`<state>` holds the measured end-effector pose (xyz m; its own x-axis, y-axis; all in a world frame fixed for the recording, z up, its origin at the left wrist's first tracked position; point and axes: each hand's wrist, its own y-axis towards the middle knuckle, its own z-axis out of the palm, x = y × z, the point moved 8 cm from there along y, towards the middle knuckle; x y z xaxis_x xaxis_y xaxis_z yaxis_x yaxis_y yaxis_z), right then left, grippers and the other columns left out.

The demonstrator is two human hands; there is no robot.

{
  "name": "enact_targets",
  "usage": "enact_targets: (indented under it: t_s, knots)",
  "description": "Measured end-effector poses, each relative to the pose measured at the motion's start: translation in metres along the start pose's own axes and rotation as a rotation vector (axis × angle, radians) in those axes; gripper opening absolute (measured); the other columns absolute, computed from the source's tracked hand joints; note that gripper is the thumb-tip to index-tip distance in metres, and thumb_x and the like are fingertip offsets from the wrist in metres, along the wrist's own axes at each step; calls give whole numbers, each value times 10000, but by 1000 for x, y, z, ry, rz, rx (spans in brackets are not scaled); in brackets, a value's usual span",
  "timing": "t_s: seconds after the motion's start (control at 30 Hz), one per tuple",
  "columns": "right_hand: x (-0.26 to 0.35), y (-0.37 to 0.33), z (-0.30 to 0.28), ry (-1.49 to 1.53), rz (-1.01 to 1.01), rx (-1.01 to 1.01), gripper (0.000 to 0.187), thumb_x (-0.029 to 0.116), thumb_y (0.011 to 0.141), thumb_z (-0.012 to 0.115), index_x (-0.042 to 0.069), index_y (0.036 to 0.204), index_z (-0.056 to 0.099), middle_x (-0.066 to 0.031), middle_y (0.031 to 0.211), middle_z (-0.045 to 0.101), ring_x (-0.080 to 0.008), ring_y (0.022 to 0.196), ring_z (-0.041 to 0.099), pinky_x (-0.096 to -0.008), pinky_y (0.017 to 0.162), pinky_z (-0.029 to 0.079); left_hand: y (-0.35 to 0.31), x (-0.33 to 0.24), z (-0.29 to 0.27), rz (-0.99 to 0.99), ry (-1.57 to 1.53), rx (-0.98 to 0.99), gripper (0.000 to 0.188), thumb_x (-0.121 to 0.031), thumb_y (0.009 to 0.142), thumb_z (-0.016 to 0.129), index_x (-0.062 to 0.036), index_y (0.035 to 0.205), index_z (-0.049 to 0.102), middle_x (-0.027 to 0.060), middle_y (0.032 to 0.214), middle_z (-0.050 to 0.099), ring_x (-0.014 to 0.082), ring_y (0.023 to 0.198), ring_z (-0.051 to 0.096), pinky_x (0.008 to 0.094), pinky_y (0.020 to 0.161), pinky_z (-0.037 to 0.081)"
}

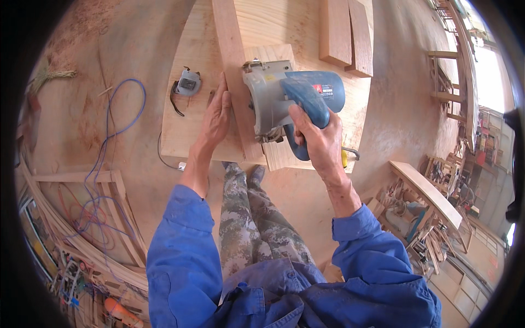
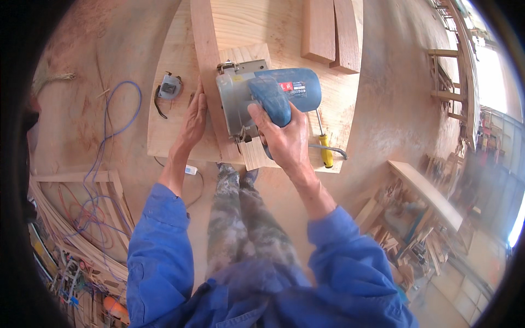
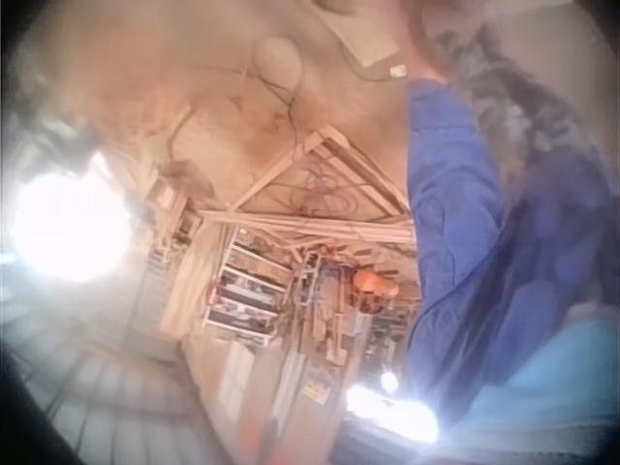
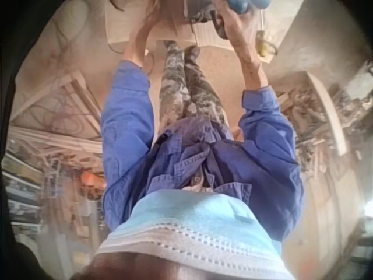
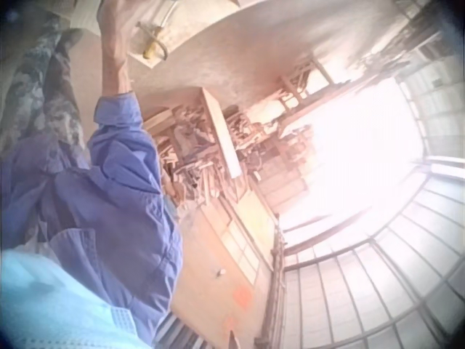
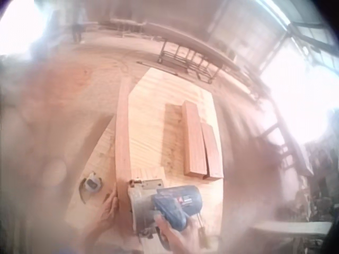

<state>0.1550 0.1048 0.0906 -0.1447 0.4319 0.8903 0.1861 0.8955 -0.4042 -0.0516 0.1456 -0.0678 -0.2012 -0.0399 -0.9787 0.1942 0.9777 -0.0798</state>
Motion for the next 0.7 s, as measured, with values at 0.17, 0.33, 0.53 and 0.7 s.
enact_targets:
  t_s: [0.17, 0.33, 0.53, 0.7]
  knots:
    - [1, 1, 1, 13, -5, -3, 312, 290, 917, 788, 0, 908, 675, 26, 660, 588, -48, 560, 527, -234, 501, 419, 2, -2, -1, 3, 33, -10, 609, -394, 1130, 280, -42, 1621, 200, 107, 1669, 292, 238, 1540, 264, 389, 1266, 134]
    - [-1, 1, 1, 49, 20, -17, 313, 297, 924, 787, 4, 922, 676, 23, 666, 584, -44, 554, 512, -227, 500, 409, 0, -4, 1, -2, 1, -6, 612, -393, 1130, 280, -31, 1617, 202, 113, 1669, 291, 238, 1537, 274, 402, 1267, 133]
    - [1, 5, 3, 45, 4, 4, 325, 312, 923, 788, 11, 907, 667, 24, 664, 574, -48, 550, 508, -229, 498, 406, -1, -3, -2, 18, 31, -33, 592, -360, 1131, 289, -24, 1613, 214, 126, 1656, 314, 243, 1532, 284, 391, 1263, 150]
    - [0, 8, 1, 38, -10, -4, 326, 309, 926, 784, 11, 885, 658, 21, 658, 569, -50, 548, 507, -232, 496, 402, -1, -4, 0, 30, 28, -32, 574, -343, 1131, 304, -32, 1609, 245, 121, 1652, 327, 250, 1524, 301, 365, 1248, 187]
